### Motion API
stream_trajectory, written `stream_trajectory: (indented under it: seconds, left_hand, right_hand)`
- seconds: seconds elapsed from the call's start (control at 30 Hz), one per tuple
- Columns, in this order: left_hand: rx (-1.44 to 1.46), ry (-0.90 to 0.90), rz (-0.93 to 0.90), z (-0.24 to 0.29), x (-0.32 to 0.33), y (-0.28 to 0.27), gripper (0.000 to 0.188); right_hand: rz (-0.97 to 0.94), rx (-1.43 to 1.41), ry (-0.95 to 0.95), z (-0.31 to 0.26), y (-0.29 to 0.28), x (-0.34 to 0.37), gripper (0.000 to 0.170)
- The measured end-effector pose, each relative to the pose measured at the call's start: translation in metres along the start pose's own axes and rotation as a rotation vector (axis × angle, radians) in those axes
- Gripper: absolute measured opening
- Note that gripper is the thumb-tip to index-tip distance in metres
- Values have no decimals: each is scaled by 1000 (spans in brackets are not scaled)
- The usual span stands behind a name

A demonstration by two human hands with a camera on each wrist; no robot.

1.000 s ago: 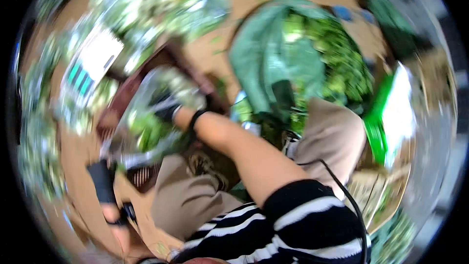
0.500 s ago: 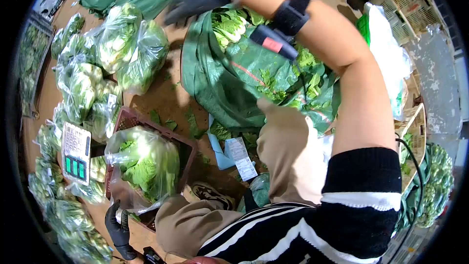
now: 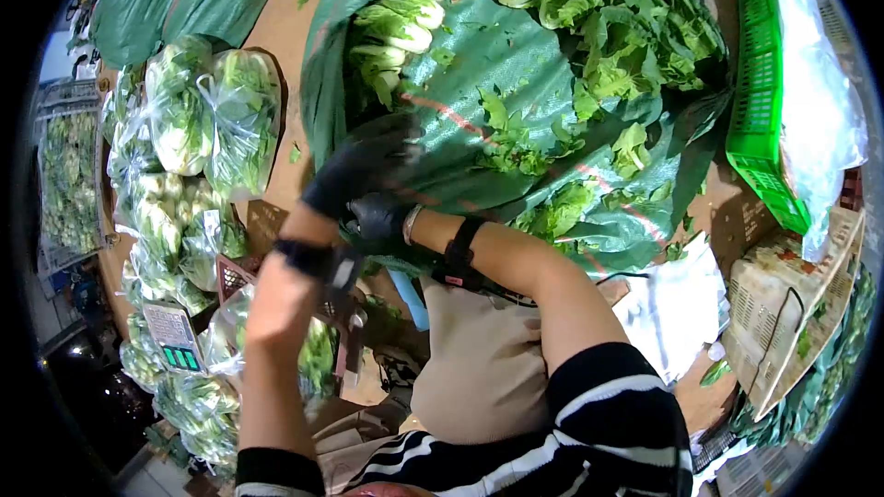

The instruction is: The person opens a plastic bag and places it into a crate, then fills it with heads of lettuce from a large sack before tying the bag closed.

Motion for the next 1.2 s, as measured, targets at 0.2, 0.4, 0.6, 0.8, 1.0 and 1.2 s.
stream_trajectory:
  seconds: [0.2, 0.4, 0.6, 0.8, 1.0, 1.2]
  left_hand:
    - [-797, -88, 498, -109, 16, -119, 38]
    - [-1227, 163, 174, -75, 29, -28, 54]
    - [-1397, -82, -150, -111, 13, 5, 39]
    - [-1892, 129, -598, -148, 43, 24, 27]
    - [-1777, 35, -545, -129, 65, 27, 26]
    - [-1421, -245, -166, -85, 62, 54, 34]
  right_hand:
    - [-47, -362, -105, 40, -25, 10, 58]
    - [324, 456, -466, 119, -73, 34, 56]
    - [377, 410, -207, 204, -33, 128, 18]
    - [49, 358, -155, 160, -42, 168, 33]
    - [1194, -383, 542, 206, -112, 199, 31]
    - [1856, -99, 842, 302, -186, 191, 64]
Point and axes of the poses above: each hand's wrist, its own x-axis away from the middle knuckle, its own y-axis out of the palm, z = x × y, the point moved 1 cm from there along -x, towards the middle knuckle, and after that the axes turned 12 degrees about z, right-handed, at the moved point
